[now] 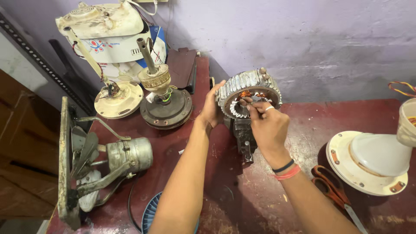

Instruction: The person works on a disassembled electric motor rotor clamped in a bench vise. They use a yellow screwdriver to adjust and press down copper windings and white insulating material within the rotor slots. The person rotates the rotor to access different sections and continues the adjustment process throughout the clip.

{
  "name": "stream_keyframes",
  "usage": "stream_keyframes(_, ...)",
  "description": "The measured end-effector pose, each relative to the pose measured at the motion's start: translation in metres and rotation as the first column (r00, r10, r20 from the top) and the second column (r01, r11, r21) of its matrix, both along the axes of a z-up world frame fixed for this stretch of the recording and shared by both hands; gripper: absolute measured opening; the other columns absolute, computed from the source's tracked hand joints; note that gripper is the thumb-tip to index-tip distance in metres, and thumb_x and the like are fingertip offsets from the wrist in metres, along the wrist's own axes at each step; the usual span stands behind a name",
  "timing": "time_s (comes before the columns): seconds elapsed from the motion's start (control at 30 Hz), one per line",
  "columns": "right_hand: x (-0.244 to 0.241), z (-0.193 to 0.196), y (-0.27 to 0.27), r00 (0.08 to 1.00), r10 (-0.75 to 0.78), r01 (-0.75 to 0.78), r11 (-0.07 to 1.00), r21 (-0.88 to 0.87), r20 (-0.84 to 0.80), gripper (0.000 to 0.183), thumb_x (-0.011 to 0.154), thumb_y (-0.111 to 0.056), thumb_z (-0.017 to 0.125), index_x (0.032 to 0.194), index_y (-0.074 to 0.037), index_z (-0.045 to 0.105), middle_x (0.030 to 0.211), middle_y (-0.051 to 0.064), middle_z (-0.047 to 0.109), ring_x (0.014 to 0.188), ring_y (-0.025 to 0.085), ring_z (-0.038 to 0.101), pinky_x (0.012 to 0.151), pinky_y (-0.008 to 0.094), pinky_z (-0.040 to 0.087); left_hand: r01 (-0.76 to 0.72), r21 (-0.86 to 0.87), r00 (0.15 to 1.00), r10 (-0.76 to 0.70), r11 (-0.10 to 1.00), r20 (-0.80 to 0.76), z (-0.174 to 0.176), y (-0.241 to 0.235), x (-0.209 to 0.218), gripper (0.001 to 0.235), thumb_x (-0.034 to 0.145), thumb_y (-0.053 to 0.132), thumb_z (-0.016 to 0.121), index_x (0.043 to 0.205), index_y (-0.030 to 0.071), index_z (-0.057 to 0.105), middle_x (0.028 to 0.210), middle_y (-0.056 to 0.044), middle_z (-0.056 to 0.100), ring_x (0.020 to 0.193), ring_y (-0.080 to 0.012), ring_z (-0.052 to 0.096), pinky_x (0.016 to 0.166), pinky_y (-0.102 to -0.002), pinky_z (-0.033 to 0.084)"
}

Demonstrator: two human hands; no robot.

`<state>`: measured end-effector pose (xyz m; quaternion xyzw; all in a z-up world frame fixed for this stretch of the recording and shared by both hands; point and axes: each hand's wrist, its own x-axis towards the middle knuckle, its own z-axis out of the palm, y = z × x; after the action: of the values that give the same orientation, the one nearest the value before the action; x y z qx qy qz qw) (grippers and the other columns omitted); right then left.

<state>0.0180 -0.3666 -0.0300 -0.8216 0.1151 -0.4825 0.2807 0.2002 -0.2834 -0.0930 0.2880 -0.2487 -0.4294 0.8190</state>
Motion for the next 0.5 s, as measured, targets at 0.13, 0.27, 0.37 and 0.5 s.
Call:
stream_keyframes(0.13,0.005,0.0,0.007,0.999,0.046,-0.047,0.998,0.052,0.024,0.007,0.093,-0.006,0.078,0.098,-0.001,0.077,0.093,0.013,0.079,0.072,0.018,0.077,0.061,0.028,0.056,-0.048,0.032,0.998,0.05,0.998,-0.046,-0.001,-0.003,0.004,0.045,0.104,0.046,0.049,0.122,0.01,0.069,0.118,-0.008,0.072,0.108,-0.0218,0.066,0.096,-0.041,0.053)
stream_keyframes(0.27,0.003,-0.002,0.007,0.998,-0.018,0.02,0.999,0.036,-0.06,0.015,0.09,-0.01,0.082,0.1,-0.001,0.076,0.091,0.013,0.078,0.07,0.016,0.075,0.057,0.028,0.057,-0.031,0.036,0.998,0.033,0.999,-0.052,0.001,0.001,0.002,0.042,0.102,0.044,0.049,0.122,0.013,0.068,0.119,-0.007,0.072,0.108,-0.0227,0.065,0.096,-0.046,0.053)
stream_keyframes(0.37,-0.011,-0.008,0.01,0.994,-0.033,0.044,0.994,0.101,-0.1,0.015,0.086,-0.007,0.08,0.1,-0.002,0.077,0.089,0.011,0.079,0.066,0.015,0.073,0.054,0.029,0.054,-0.008,0.066,0.999,0.011,0.998,-0.046,0.003,0.004,0.001,0.049,0.104,0.048,0.047,0.123,0.009,0.069,0.12,-0.01,0.072,0.107,-0.0253,0.065,0.097,-0.047,0.052)
stream_keyframes(0.5,-0.031,-0.016,0.016,0.992,-0.057,0.077,0.981,0.179,-0.116,0.016,0.083,-0.008,0.08,0.097,-0.001,0.076,0.085,0.01,0.078,0.063,0.014,0.072,0.057,0.027,0.054,-0.014,0.111,0.998,0.02,0.994,-0.051,0.0,0.002,0.001,0.051,0.1,0.048,0.045,0.123,0.01,0.068,0.12,-0.01,0.072,0.109,-0.0254,0.066,0.097,-0.048,0.053)
